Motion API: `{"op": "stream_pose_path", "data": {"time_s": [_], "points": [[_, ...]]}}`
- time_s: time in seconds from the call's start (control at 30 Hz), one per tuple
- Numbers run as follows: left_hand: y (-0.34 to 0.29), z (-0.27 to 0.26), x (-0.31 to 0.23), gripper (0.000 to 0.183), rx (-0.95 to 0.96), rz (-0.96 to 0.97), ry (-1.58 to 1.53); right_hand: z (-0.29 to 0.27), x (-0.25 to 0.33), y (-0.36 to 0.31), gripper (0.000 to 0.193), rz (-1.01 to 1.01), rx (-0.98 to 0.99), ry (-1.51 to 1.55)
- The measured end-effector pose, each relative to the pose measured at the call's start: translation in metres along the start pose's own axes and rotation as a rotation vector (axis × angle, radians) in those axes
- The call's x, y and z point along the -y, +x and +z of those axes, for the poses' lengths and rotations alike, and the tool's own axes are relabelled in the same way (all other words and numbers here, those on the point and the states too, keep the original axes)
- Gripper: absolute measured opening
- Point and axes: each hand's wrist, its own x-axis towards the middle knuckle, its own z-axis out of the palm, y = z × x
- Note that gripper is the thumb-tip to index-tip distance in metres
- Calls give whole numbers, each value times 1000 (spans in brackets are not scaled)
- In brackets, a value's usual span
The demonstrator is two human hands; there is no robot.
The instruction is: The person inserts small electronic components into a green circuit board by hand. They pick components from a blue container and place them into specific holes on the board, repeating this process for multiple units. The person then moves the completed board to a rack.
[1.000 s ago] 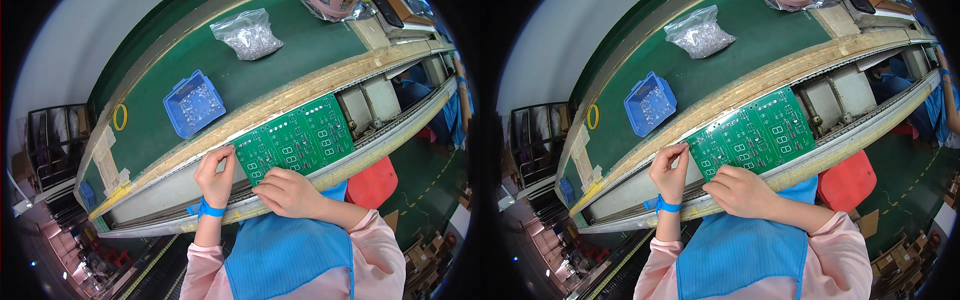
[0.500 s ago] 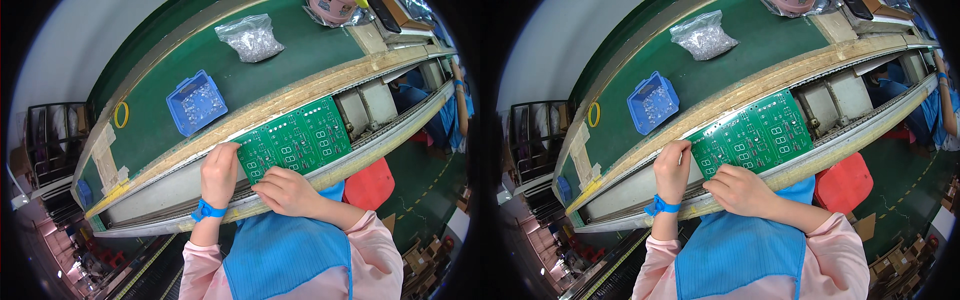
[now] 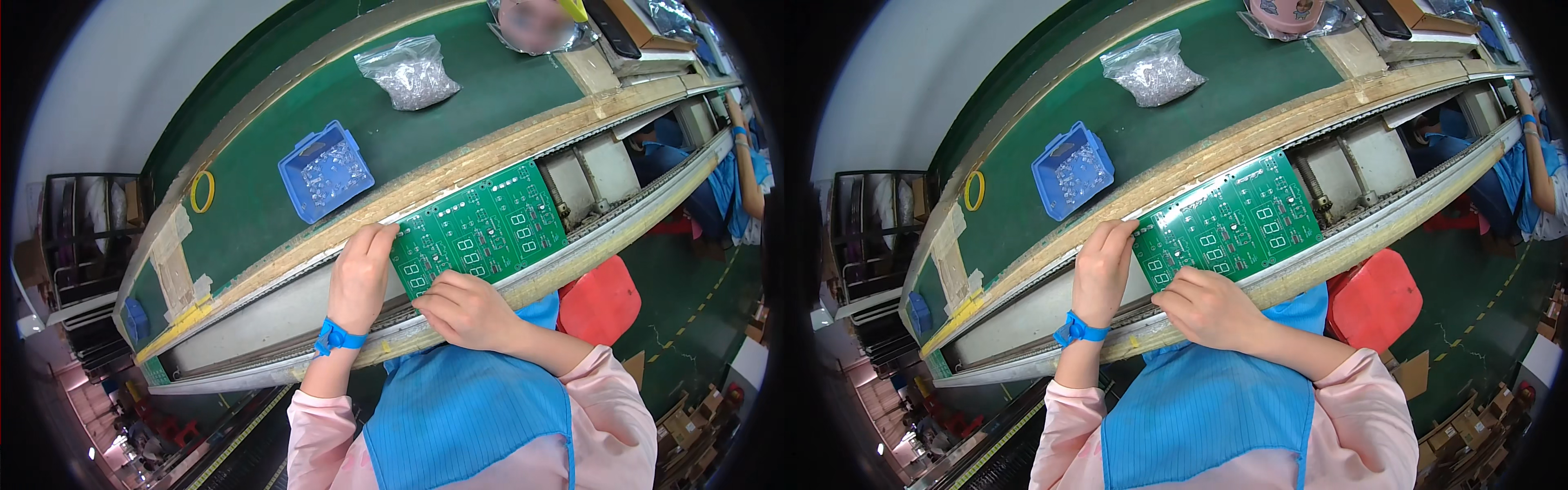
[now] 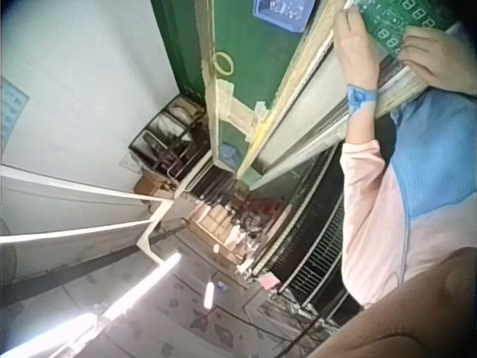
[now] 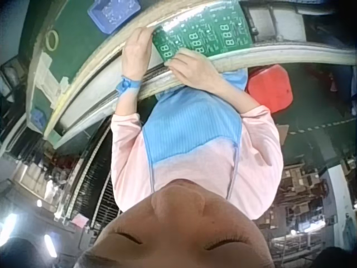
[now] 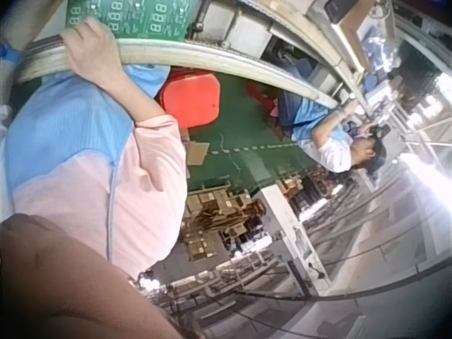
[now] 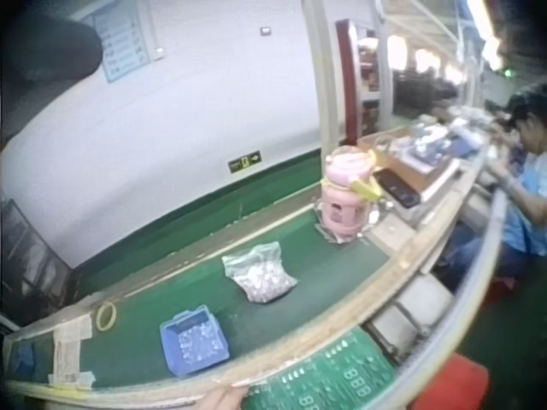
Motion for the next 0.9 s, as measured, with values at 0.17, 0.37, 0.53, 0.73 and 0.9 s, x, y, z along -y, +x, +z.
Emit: {"op": "stream_pose_path", "data": {"time_s": [0.17,0.37,0.53,0.73,0.9], "points": [[-8,-8,0,36,24,-146,-61,2,2,1,18,-16,-14,-46],[-47,-8,0,40,-45,-392,-94,7,18,19,15,100,50,-273],[-80,-6,3,33,25,-486,-58,23,17,24,14,230,120,-410],[-86,4,4,28,104,-582,-148,-19,-1,10,11,449,65,-407],[-80,5,3,28,202,-510,-106,-78,-25,-11,9,618,-68,-486]]}}
